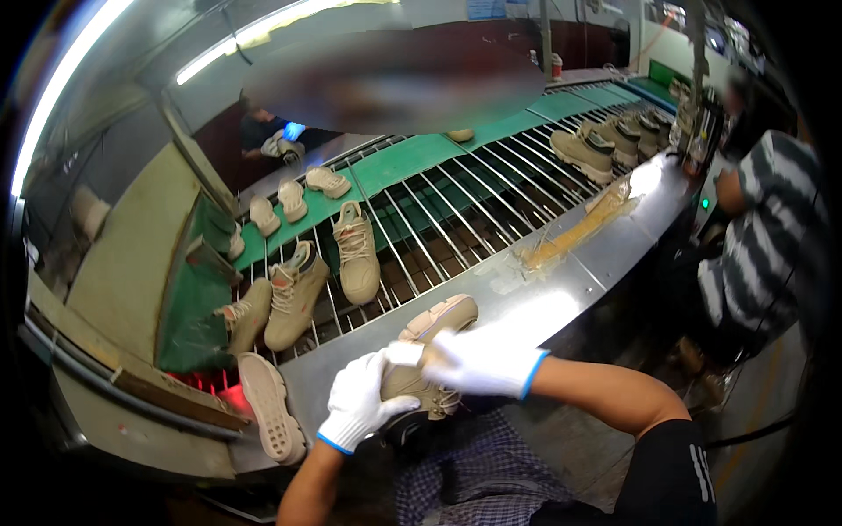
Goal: The person wipes the exterior of shoes with a cloth, picks up shoe soles, and places them on a conveyor belt alongside assembled boots.
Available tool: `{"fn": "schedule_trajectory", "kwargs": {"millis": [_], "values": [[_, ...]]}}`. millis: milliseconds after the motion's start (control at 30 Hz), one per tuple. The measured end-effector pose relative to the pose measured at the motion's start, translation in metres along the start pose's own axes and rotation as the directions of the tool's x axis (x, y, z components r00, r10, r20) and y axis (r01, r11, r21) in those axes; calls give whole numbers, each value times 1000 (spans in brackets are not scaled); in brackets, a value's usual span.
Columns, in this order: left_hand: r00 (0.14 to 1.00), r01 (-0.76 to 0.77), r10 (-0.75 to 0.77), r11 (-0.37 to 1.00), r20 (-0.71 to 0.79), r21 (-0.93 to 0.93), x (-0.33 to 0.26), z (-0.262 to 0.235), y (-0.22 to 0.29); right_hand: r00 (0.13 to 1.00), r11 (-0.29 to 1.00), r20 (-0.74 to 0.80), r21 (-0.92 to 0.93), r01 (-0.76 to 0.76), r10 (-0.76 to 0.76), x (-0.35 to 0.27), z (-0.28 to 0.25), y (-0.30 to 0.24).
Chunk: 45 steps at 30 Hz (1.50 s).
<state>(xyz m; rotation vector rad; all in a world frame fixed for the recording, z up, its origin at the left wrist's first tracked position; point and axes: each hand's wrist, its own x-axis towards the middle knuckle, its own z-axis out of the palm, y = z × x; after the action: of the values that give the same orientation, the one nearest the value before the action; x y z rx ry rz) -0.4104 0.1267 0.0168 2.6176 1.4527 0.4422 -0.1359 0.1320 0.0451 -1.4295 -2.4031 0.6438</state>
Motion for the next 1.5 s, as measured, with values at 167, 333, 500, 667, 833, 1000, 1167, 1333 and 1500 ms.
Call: {"fn": "schedule_trajectory", "kwargs": {"millis": [167,333,500,667,833,1000,1167,1333,1500], "values": [[993,65,-51,988,105,-143,49,-19,42,474,681,-510,655,-327,718,-4,51,111],[950,115,-136,989,281,91,146,12,97,630,833,-566,485,-268,532,11,69,130],[957,200,-200,980,211,22,136,0,78,650,816,-556,550,-179,518,23,84,129],[958,95,-144,975,-248,-203,70,-110,102,678,743,-505,663,-91,534,2,83,151],[930,130,-181,976,-321,-173,-51,-85,40,841,393,-167,918,-59,515,11,72,118],[892,428,-442,894,-97,-132,-74,-5,5,883,388,99,872,-299,459,13,53,74],[918,355,-304,916,256,-186,-16,-46,-1,985,978,82,135,-162,152,-9,-1,14],[885,284,-159,929,437,-236,20,-47,-18,989,989,122,-135,-63,80,-5,-23,-22],[883,348,-230,905,408,-243,20,-46,-4,990,962,119,-269,-46,81,5,-27,-39]]}}
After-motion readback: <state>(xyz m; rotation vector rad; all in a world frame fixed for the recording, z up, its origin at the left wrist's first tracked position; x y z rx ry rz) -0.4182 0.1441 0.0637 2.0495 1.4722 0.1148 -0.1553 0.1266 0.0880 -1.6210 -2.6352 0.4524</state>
